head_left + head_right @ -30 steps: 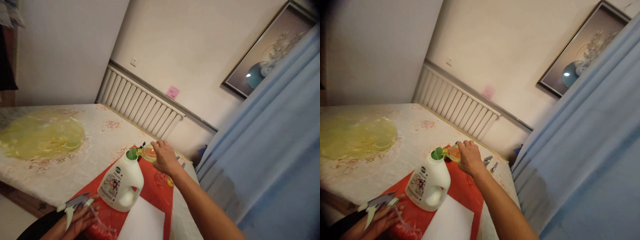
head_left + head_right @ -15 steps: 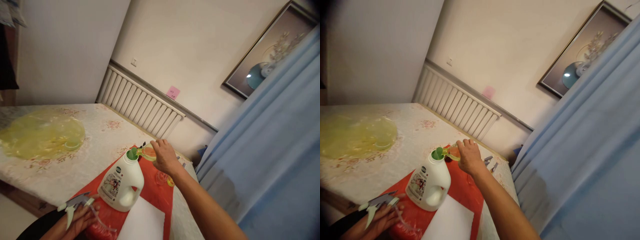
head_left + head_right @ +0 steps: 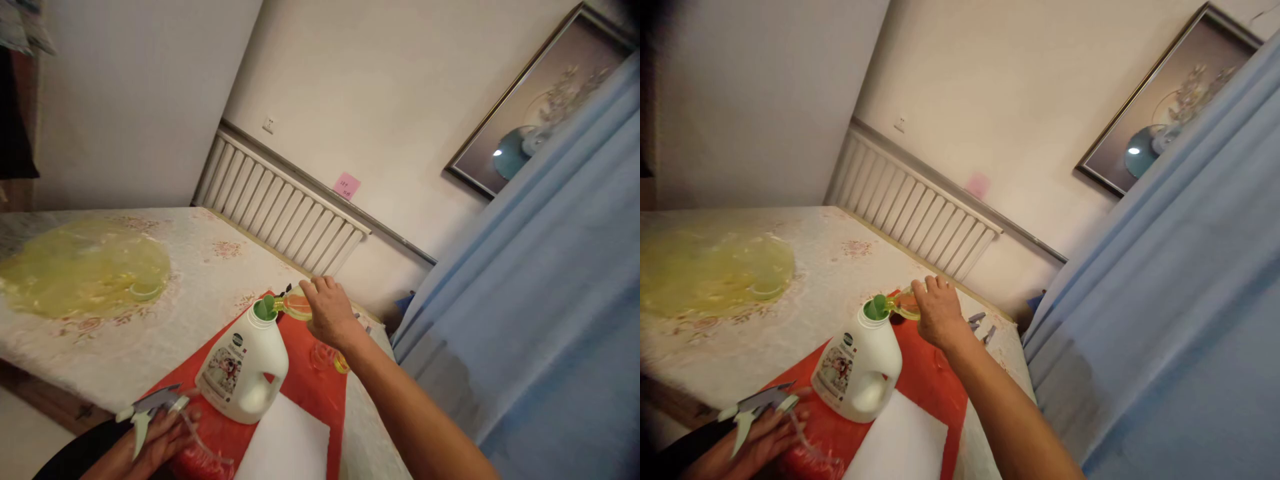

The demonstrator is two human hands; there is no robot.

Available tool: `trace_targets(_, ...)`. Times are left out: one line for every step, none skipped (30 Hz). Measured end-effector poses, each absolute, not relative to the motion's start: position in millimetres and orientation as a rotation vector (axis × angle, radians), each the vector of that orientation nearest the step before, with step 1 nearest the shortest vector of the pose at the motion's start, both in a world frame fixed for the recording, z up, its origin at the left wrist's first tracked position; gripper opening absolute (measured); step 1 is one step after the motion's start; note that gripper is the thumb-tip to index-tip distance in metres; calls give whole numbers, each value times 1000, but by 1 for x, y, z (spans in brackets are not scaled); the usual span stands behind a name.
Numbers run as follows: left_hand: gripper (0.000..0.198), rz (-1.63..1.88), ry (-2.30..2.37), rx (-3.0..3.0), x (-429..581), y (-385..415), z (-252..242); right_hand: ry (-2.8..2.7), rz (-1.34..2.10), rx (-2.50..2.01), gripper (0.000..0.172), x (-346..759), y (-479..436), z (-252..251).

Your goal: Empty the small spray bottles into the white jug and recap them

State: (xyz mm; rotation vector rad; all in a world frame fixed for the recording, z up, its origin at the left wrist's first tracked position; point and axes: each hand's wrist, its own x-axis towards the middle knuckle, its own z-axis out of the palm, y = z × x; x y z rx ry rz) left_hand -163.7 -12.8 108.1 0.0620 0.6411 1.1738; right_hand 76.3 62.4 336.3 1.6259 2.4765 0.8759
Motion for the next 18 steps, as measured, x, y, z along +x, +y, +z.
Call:
trace_targets(67,1158,650,74,-162,-6,108,2474,885,1619,64,76,63,337)
trace_targets(71,1144,658,85,-161,-1,108,2472,897,1612,64,76,63,337)
trace_targets(73,1133,665,93,-161,3,107,2471,911,1605,64,75,63,337)
trace_targets(75,1126,671,98,-161,5,106,2473,925,1597,64,75,63,337)
trace_targets(77,1120,675,101,-161,5,106,2473,938,1589,64,75,64,338)
trace_targets(77,1116,678,102,-162,5,105,2471,948,1583,64,74,64,338)
trace_targets(77,1114,680,102,-162,4,105,2466,956,1580,64,73,64,338)
trace_targets(77,1113,681,100,-162,3,105,2459,960,1577,64,72,64,339)
trace_targets(76,1114,682,97,-163,2,105,2452,961,1573,64,72,64,339)
trace_targets(76,1115,682,93,-163,2,105,2447,962,1568,63,71,64,340)
trace_targets(75,1117,682,89,-162,2,106,2444,964,1562,63,70,64,341)
trace_targets(75,1119,682,87,-162,2,106,2445,969,1552,62,69,63,341)
trace_targets(74,1122,681,86,-162,2,106,2449,977,1541,62,68,63,342)
trace_targets(73,1124,681,88,-162,2,107,2452,988,1529,62,68,63,342)
trace_targets(72,1125,680,89,-162,2,107,2454,998,1518,61,67,63,343)
trace_targets(72,1124,679,90,-163,2,107,2453,1005,1509,61,66,63,343)
trace_targets(72,1122,678,90,-163,2,107,2449,1009,1501,61,66,63,344)
trace_targets(72,1119,677,89,-163,3,107,2442,1010,1496,61,65,63,344)
